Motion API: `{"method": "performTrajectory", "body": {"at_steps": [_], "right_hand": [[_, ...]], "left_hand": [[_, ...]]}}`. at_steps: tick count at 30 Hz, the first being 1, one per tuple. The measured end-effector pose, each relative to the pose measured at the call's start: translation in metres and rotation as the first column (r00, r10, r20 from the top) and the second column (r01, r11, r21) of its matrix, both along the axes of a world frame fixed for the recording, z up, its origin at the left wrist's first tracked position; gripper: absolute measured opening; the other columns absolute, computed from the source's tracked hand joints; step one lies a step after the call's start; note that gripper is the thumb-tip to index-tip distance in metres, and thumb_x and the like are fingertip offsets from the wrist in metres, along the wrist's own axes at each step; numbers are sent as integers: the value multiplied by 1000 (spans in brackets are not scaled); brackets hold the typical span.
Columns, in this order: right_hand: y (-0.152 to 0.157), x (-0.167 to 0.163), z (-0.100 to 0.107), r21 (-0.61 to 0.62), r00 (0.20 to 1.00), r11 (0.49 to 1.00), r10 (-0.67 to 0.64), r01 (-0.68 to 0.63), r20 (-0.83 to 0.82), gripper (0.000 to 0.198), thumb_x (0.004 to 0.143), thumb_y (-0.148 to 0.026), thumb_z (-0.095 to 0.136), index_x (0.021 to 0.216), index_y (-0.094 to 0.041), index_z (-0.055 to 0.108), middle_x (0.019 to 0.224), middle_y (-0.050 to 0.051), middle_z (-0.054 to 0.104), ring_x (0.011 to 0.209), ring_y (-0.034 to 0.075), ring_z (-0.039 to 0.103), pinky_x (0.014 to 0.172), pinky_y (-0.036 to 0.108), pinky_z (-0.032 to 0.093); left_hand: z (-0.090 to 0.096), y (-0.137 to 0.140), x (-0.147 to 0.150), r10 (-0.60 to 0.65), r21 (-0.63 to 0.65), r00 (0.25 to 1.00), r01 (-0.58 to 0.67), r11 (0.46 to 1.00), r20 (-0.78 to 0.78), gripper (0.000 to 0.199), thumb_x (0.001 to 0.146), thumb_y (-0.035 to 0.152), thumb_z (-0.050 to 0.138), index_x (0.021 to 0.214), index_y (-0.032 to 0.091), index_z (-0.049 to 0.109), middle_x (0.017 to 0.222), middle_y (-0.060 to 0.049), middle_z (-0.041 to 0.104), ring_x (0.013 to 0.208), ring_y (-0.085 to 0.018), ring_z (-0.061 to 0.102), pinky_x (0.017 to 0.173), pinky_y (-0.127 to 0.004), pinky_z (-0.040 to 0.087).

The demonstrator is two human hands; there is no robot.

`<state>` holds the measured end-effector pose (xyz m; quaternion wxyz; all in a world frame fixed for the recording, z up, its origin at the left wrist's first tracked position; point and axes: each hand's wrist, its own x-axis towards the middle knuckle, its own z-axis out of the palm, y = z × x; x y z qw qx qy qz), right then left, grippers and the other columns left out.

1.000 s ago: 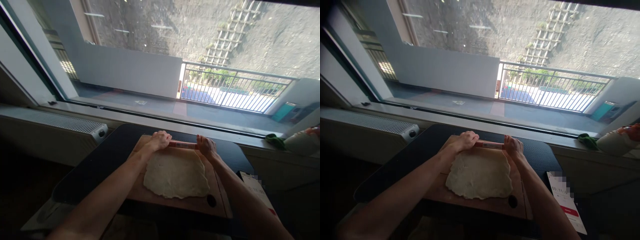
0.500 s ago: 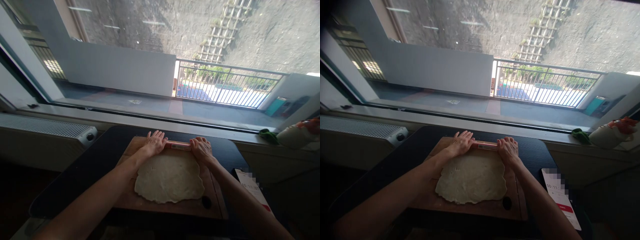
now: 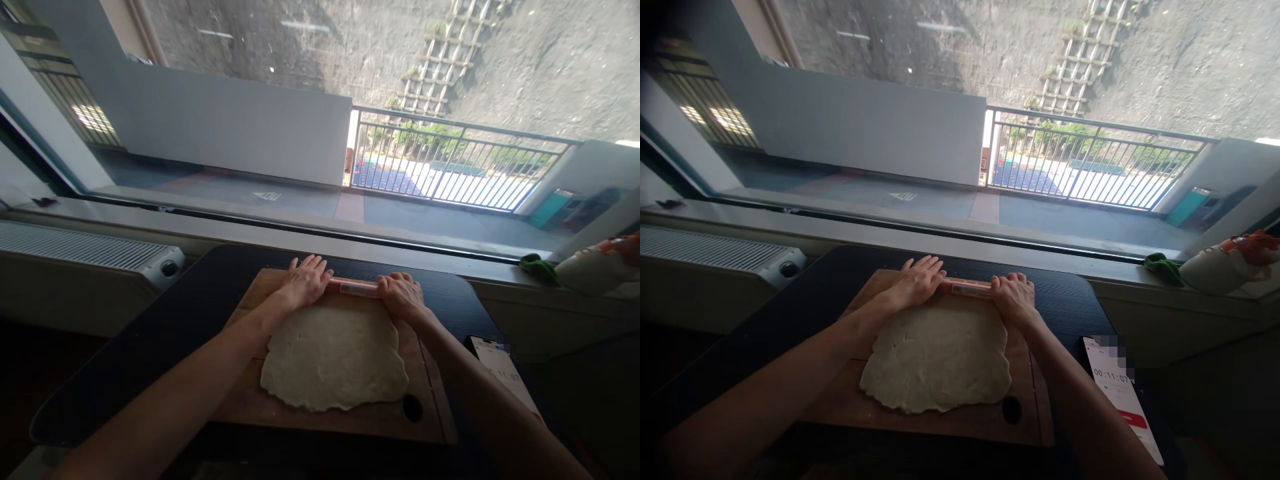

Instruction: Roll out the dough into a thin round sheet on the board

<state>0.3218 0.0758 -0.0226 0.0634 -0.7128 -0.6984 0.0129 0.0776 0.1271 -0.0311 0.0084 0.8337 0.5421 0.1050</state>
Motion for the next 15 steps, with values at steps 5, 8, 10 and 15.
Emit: {"method": "performTrajectory", "body": {"at_steps": [5,8,10,15], "right_hand": [[-1,1,-5,86,999,996,34,-32,-23,46,94,-42,20,98,-25,63,111,8,56,111,24,40,90,39,32],[20,3,4,79,991,997,-3,13,-131,39,93,-36,28,97,-20,64,111,10,57,107,24,45,89,37,33],[20,6,11,154,983,988,19,10,-184,37,93,-34,31,108,-20,61,119,10,54,109,22,45,90,34,32],[-49,25,18,208,945,976,132,-70,-300,29,88,-32,40,104,-21,61,108,5,59,88,16,55,75,25,39]], "left_hand": [[1,-2,0,35,0,999,-35,999,-6,55,92,48,17,133,21,42,146,-9,33,136,-23,21,108,-51,14],[10,4,11,47,-57,999,-48,997,-16,52,92,48,20,131,23,44,146,-9,33,136,-25,22,106,-56,13],[12,-1,14,-55,-17,998,55,998,-6,49,91,49,24,128,26,47,145,-7,35,135,-24,22,107,-56,11],[8,-27,13,-232,102,973,229,968,14,33,83,44,49,107,25,60,133,-5,48,130,-23,30,108,-48,12]]}}
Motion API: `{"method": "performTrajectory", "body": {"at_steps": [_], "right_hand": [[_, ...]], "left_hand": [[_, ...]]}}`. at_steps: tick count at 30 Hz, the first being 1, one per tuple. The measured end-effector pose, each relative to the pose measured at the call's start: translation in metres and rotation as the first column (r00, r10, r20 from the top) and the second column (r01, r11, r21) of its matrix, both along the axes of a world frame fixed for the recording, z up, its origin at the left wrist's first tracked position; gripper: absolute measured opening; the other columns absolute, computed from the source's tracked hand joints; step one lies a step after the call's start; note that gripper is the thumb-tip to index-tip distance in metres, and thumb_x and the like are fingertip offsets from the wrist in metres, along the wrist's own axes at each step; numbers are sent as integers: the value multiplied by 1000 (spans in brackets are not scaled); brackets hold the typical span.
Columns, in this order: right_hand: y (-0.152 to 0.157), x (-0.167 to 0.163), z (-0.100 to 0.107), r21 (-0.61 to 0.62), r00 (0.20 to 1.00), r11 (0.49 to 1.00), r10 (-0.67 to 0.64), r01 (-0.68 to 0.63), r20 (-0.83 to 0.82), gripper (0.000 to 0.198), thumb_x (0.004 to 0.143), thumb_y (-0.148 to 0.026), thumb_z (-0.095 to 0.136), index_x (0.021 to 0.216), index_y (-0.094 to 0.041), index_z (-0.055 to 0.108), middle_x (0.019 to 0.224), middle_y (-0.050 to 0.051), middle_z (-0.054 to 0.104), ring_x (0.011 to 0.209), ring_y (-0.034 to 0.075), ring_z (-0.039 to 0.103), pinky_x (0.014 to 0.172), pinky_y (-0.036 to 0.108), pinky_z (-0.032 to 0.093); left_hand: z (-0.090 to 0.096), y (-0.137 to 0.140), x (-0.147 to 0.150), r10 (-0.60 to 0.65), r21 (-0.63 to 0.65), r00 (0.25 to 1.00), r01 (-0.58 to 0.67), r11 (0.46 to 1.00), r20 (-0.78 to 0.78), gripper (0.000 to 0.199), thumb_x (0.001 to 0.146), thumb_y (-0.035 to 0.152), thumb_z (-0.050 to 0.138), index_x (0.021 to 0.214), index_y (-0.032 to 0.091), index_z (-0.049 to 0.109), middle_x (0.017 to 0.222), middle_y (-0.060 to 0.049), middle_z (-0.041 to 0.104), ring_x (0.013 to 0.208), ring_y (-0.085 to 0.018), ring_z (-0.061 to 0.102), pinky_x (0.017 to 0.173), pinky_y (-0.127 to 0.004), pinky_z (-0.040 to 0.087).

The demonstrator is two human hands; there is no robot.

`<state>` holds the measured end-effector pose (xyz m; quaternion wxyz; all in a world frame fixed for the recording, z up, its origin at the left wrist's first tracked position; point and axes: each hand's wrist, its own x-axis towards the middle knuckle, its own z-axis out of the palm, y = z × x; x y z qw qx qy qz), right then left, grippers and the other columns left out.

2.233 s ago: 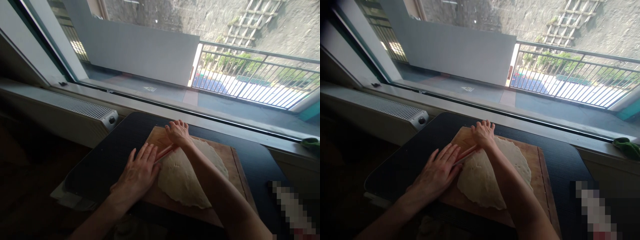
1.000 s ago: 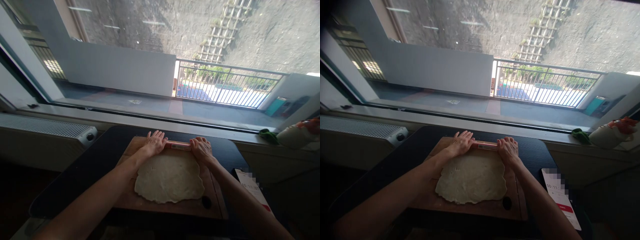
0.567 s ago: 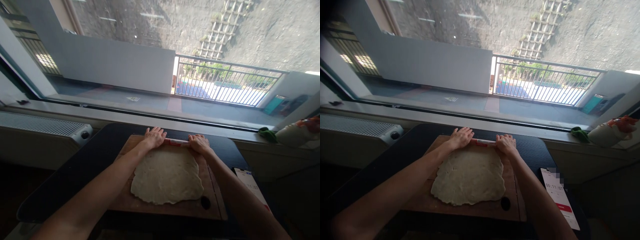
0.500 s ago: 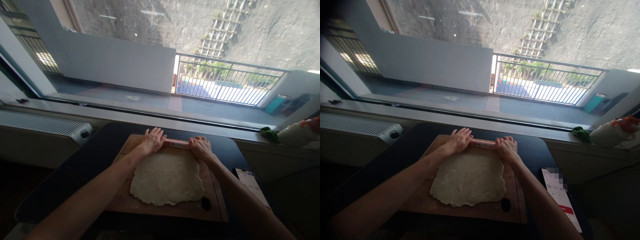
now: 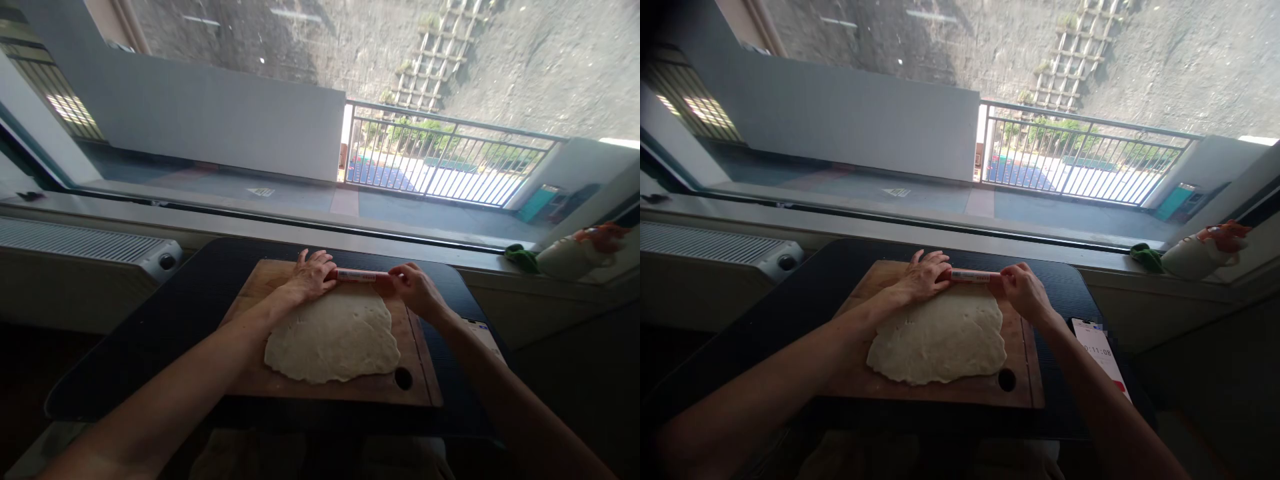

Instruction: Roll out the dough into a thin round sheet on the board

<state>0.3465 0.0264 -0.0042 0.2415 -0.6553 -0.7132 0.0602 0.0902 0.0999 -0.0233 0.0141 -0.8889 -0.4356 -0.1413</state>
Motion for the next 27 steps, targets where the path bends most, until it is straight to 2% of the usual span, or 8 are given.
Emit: {"method": "performTrajectory", "body": {"at_steps": [3,5,8,11,14,18,24,27], "right_hand": [[-56,5,-4,-185,996,979,80,-84,-31,22,83,-32,47,91,-23,65,88,1,65,75,15,58,64,23,39],[-85,2,-8,-260,999,964,47,-48,-13,20,82,-33,48,86,-24,66,83,1,66,74,15,58,62,23,38],[-108,-8,-13,-279,998,959,-43,57,54,21,81,-36,49,81,-24,66,84,1,66,75,16,59,63,24,37],[-113,-17,-15,-285,983,944,-131,164,131,21,79,-40,52,79,-25,65,84,1,65,77,17,59,63,25,35],[-112,-23,-15,-313,973,927,-161,207,168,20,78,-41,52,76,-25,64,86,1,65,77,18,59,62,25,33],[-113,-29,-13,-308,976,931,-151,195,160,18,79,-35,50,76,-24,64,87,2,66,79,18,60,62,25,34],[-115,-34,-10,-326,979,923,-198,203,48,24,79,-39,52,89,-22,66,86,4,68,81,19,62,63,24,38],[-114,-32,-12,-377,978,905,-211,197,5,25,78,-42,53,83,-21,66,84,4,69,76,18,62,59,23,38]], "left_hand": [[8,-11,2,28,33,997,-31,999,66,26,81,41,52,96,22,61,122,-6,54,121,-22,40,105,-44,20],[19,-19,-1,78,36,990,-83,996,120,28,82,45,50,92,21,60,111,-6,58,111,-22,48,100,-41,28],[32,-30,-21,179,8,974,-182,983,141,35,83,53,44,93,23,59,101,-5,61,98,-21,54,90,-36,35],[34,-38,-60,334,3,941,-334,942,59,34,82,51,43,91,22,59,95,-5,63,94,-23,56,86,-36,36],[24,-44,-105,493,7,869,-493,870,-27,38,82,52,41,95,22,59,98,-7,64,95,-26,56,81,-37,38],[6,-56,-145,570,14,812,-573,820,-126,43,81,54,38,97,20,60,101,-12,63,97,-30,55,76,-39,40],[7,-69,-149,570,-36,804,-583,812,-171,48,79,54,39,104,19,59,108,-14,59,102,-31,53,80,-41,41],[13,-65,-142,550,-73,819,-566,821,-163,53,77,56,40,114,21,54,114,-13,57,105,-31,52,83,-41,40]]}}
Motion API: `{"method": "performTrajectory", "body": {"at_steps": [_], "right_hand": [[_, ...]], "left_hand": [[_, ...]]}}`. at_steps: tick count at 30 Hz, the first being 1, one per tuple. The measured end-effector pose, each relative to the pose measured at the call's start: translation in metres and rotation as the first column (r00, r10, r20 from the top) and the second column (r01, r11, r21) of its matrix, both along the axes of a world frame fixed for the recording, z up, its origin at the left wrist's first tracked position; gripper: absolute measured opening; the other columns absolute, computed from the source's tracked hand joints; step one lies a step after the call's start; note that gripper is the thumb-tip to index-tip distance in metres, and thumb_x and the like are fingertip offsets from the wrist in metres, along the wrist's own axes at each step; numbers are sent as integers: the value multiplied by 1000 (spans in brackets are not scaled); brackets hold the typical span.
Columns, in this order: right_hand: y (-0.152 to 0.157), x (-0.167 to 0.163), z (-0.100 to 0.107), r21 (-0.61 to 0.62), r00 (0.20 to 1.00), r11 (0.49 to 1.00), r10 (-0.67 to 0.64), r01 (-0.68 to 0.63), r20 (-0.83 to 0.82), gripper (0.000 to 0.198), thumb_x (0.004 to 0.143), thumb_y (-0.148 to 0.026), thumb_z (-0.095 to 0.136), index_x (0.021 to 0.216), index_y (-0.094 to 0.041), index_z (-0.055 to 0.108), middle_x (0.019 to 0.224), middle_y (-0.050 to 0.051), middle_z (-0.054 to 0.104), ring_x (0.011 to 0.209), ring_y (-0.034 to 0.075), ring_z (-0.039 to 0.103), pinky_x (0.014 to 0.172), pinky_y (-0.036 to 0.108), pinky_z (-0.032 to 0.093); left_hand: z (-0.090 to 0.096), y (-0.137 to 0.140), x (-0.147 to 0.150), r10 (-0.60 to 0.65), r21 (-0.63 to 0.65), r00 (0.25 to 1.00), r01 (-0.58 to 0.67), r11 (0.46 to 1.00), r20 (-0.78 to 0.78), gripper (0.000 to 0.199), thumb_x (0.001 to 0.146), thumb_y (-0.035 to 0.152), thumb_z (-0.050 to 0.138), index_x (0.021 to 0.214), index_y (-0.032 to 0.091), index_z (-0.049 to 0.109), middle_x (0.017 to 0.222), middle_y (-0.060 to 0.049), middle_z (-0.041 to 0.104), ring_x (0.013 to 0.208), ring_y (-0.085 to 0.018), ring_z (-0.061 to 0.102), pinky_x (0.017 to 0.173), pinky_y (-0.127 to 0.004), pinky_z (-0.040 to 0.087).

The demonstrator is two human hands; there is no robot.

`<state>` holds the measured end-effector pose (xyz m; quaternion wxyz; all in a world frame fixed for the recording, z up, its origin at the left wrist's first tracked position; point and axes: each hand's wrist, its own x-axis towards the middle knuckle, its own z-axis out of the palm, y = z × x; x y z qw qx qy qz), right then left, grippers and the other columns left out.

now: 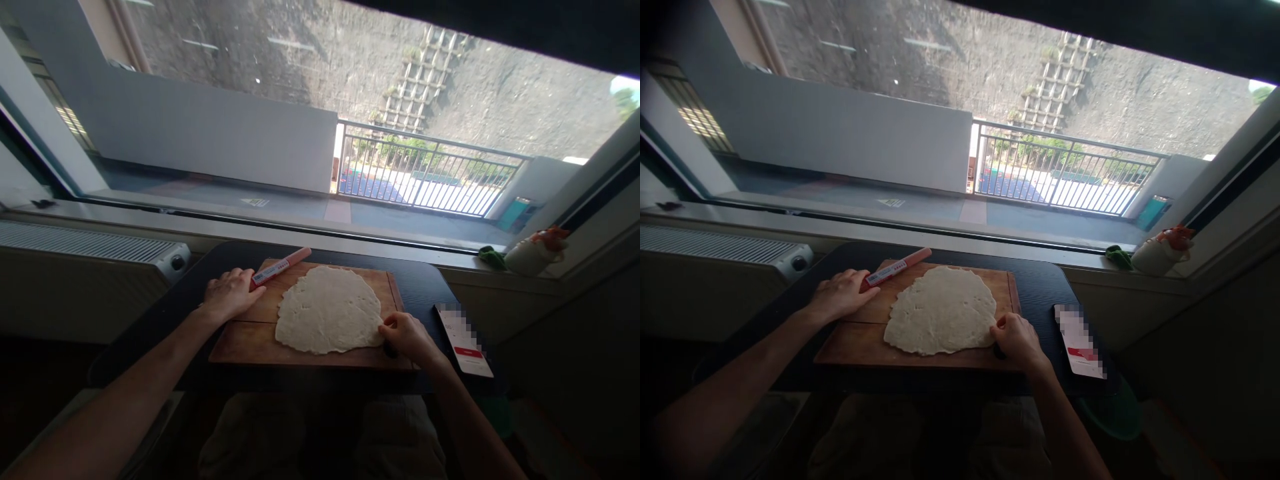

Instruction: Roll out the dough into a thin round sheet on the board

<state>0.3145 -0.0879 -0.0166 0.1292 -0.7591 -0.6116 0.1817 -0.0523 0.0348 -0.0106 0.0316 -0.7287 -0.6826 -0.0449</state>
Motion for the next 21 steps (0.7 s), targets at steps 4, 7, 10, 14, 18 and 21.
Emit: {"method": "performTrajectory", "body": {"at_steps": [4,7,10,14,18,21], "right_hand": [[-2,3,-4,54,999,999,11,-9,-39,19,79,-38,53,75,-23,64,80,2,68,75,17,62,60,23,38],[-4,2,-6,121,998,993,-11,19,-64,14,79,-35,54,78,-24,63,80,0,68,75,17,62,62,24,38],[-4,0,-8,144,992,988,-34,52,-122,20,77,-34,56,93,-23,62,80,0,69,78,18,62,63,25,39],[-4,-1,-13,164,983,984,-41,71,-181,27,76,-33,58,101,-21,60,80,1,69,80,18,63,65,24,40],[-7,0,-14,143,979,983,-88,115,-186,22,76,-36,58,91,-21,65,82,2,70,81,18,63,65,24,40],[-9,-1,-12,117,981,986,-97,117,-166,20,77,-37,56,83,-22,68,81,3,70,78,18,63,63,23,40]], "left_hand": [[-2,11,2,-13,-50,997,17,999,72,56,79,56,35,121,21,49,116,-12,56,104,-29,54,81,-38,41],[-7,20,0,-45,-49,996,48,998,78,55,79,56,37,120,22,50,115,-12,57,104,-29,54,80,-37,41],[-5,22,6,-37,12,998,37,999,48,52,77,54,42,117,22,52,117,-12,56,107,-31,52,83,-40,40],[9,3,52,-189,207,979,169,963,79,39,83,39,40,117,22,54,121,-10,56,113,-27,49,96,-41,33],[6,-34,134,-648,253,754,610,751,106,40,88,27,36,126,20,48,130,-7,52,127,-21,38,107,-39,22],[-11,-56,184,-827,186,551,806,561,107,44,89,25,38,132,21,42,140,-6,43,133,-20,28,110,-41,17]]}}
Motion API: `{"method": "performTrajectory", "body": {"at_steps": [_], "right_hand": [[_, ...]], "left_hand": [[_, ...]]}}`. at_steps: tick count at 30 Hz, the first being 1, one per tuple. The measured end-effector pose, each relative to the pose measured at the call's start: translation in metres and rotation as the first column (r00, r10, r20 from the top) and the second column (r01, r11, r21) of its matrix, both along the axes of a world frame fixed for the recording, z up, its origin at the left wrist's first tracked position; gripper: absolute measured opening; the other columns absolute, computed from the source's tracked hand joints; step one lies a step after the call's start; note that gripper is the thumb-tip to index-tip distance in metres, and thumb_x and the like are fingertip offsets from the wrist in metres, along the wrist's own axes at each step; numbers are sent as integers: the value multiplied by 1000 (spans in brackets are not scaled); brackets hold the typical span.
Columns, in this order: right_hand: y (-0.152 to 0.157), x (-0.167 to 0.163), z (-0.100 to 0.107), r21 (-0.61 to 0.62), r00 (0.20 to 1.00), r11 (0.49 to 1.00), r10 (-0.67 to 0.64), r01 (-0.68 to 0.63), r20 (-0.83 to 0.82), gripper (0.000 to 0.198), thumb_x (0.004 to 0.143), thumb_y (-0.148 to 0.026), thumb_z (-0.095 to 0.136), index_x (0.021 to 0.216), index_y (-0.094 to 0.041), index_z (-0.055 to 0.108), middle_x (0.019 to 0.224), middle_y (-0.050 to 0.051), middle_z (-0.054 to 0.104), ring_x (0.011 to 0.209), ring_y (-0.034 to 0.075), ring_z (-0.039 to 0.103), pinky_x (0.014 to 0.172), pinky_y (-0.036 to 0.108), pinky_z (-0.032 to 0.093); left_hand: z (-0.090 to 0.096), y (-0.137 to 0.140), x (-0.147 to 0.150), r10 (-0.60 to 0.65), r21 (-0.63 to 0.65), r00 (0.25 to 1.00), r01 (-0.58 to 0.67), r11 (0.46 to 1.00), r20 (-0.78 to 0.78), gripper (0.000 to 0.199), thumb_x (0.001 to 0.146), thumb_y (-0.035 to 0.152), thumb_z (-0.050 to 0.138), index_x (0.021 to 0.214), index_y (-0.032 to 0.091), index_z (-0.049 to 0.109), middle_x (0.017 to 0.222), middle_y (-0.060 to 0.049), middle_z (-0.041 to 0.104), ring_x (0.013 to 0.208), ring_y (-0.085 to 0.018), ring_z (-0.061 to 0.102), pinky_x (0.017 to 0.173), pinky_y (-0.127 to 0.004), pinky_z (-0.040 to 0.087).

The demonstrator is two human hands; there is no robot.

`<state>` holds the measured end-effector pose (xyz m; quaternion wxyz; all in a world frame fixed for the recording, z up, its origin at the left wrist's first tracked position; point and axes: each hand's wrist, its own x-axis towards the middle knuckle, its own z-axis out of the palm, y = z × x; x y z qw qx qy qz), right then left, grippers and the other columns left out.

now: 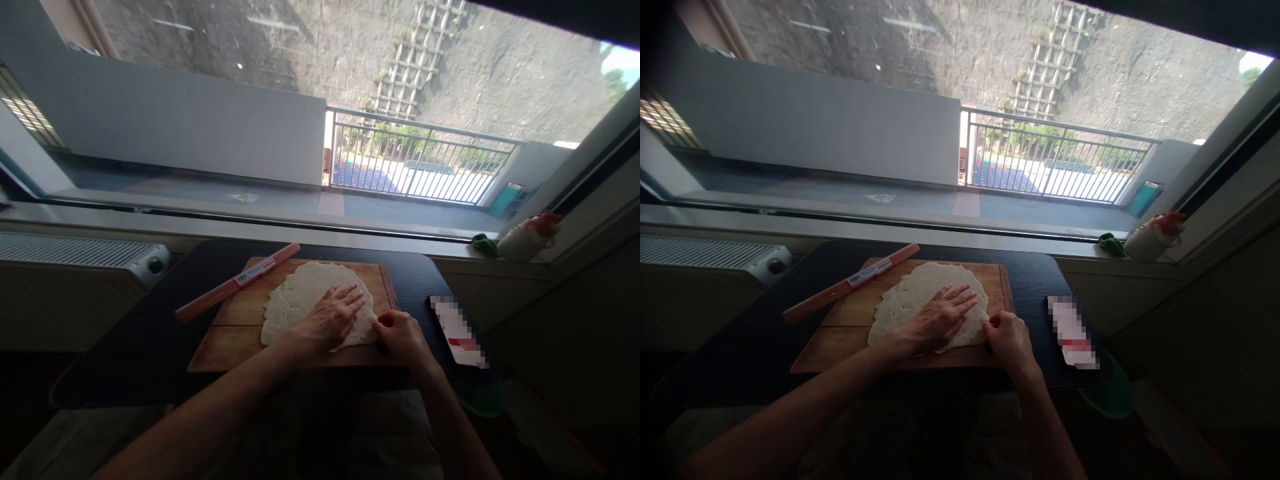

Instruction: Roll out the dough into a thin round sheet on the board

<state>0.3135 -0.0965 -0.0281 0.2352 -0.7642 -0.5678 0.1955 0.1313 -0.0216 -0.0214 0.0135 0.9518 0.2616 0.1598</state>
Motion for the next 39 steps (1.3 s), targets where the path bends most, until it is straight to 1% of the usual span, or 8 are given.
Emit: {"method": "performTrajectory", "body": {"at_steps": [3,12,19,24,28,30,33,39], "right_hand": [[-1,-4,3,10,1000,1000,-5,4,25,20,79,-36,54,80,-22,68,81,3,70,77,18,63,63,23,38],[-13,-19,3,57,979,998,-47,36,199,18,83,-30,49,76,-22,64,78,4,69,76,19,63,65,26,35],[-25,-18,-1,98,988,995,-51,37,145,17,83,-28,49,75,-22,63,77,2,68,73,17,62,63,25,35],[-31,-14,0,96,997,995,-34,27,72,17,83,-29,49,76,-22,63,78,2,67,74,18,62,63,25,37],[-28,-8,1,106,999,994,41,-39,-16,18,83,-29,49,92,-22,64,80,2,67,76,17,61,65,25,40],[-26,-6,2,123,997,990,75,-71,-21,23,81,-27,53,101,-21,61,79,1,65,75,16,60,66,25,40],[-24,-6,5,135,988,979,155,-154,3,27,78,-24,56,104,-21,58,83,1,62,73,15,57,67,24,41],[-24,1,9,115,894,887,440,-448,87,31,74,-18,59,104,-22,57,95,2,56,81,13,54,70,22,41]], "left_hand": [[-15,-9,20,-103,-47,994,101,994,-42,42,92,28,33,133,25,40,141,-4,41,134,-19,28,110,-41,16],[-23,-6,17,-105,-96,993,100,990,-44,43,95,35,24,135,28,39,145,-2,36,135,-19,26,110,-41,15],[-31,-2,18,-110,-110,993,106,988,-40,44,94,36,27,136,29,37,147,-1,32,136,-19,24,110,-43,14],[-24,-4,17,-102,-124,994,97,988,-39,43,94,36,27,135,29,38,146,-1,33,135,-19,26,110,-43,15],[-17,-15,15,-66,-133,998,66,989,-1,46,95,34,26,140,24,31,147,-5,31,136,-18,23,111,-42,14],[-17,-23,12,-55,-136,998,57,989,15,47,95,34,26,141,22,29,147,-6,30,137,-19,21,112,-43,13],[-18,-29,8,-69,-166,997,71,984,20,47,94,33,28,141,22,29,147,-7,32,136,-20,23,112,-45,14],[-16,-24,0,-74,-240,994,92,966,83,42,92,28,35,133,28,42,140,-4,43,131,-20,34,111,-45,20]]}}
